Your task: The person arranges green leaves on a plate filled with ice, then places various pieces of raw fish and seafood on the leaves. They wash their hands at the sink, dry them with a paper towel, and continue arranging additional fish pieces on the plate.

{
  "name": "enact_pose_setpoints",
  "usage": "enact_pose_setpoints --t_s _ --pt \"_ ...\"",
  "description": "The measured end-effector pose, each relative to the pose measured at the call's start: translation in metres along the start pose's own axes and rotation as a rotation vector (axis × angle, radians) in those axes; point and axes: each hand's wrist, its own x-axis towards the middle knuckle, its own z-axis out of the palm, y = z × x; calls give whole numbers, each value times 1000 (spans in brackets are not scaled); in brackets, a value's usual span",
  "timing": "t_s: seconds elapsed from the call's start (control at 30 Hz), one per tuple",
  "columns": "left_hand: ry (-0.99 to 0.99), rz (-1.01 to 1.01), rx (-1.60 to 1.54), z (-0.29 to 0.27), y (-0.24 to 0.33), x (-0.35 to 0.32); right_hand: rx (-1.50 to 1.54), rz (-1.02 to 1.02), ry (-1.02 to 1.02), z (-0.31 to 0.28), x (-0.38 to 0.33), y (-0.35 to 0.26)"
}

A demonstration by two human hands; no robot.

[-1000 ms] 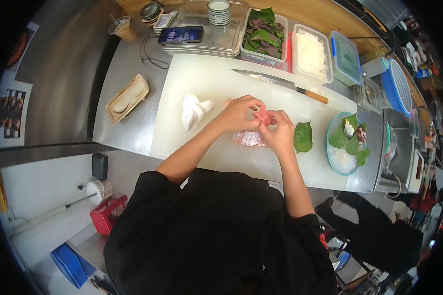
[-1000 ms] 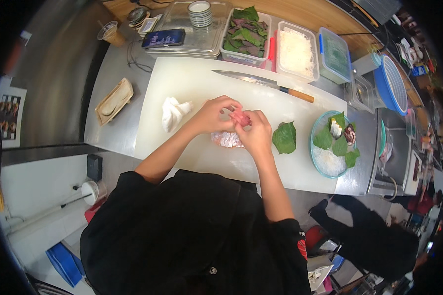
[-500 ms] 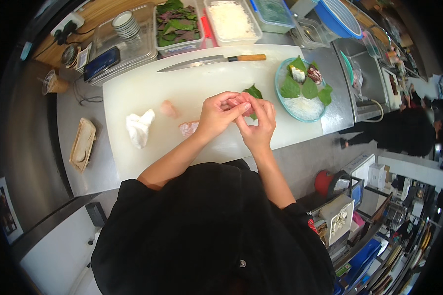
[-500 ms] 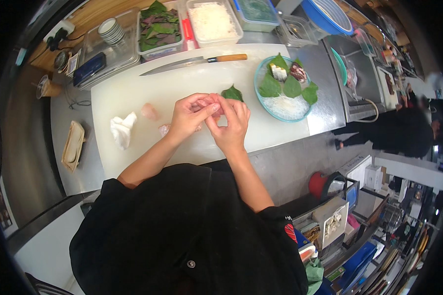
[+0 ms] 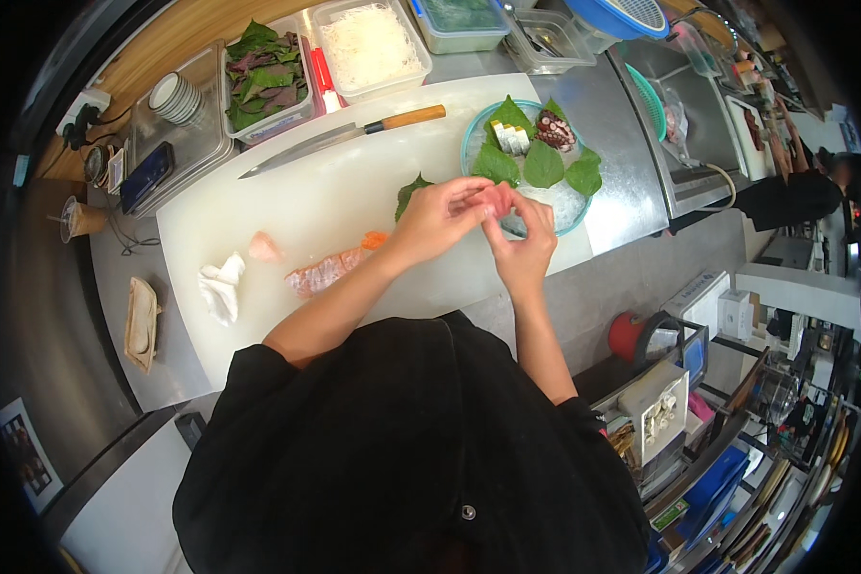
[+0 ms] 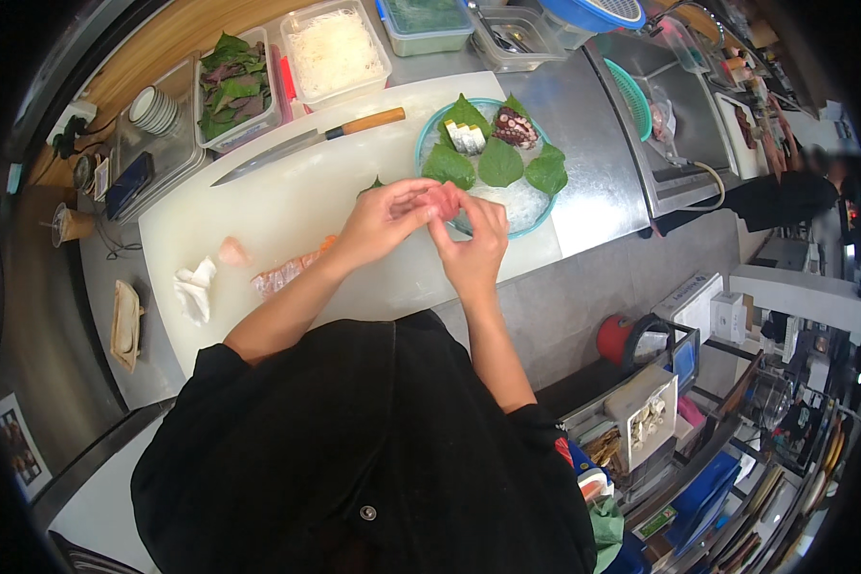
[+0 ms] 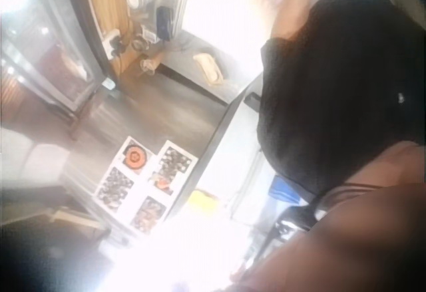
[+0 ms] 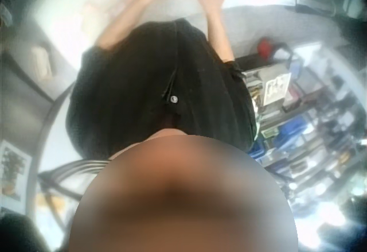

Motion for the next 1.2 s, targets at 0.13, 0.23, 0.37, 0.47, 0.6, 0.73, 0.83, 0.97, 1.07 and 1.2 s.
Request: enact_pose_setpoints --t_s 0.13,0.23,0.37,0.47,0.6,0.73,0.83,0.97,1.07,1.2 --pt "33 257 666 1 -11 31 -129 39 -21 2 24 19" --pt "229 397 968 0 -27 40 -241 26 -57 12 34 27" --pt "267 234 693 0 -46 43 -329 -18 -132 16 34 38" --pt "332 261 600 2 -53 47 -316 -85 -79 16 30 44" --pt "396 392 683 -5 -45 42 -386 -57 -131 18 29 41" --pt "207 214 345 -80 -19 4 -382 -160 -2 15 29 22" --pt "120 141 703 -187 10 -54 -210 -236 -25 19 21 -5" --pt "-44 -169 999 -270 22 -114 40 -280 -261 59 -5 -57" --pt "-170 -229 1052 -282 12 -131 85 -310 -383 101 -26 -94" --pt "-205 -379 1068 -280 4 -128 118 -286 -671 144 -43 -125"
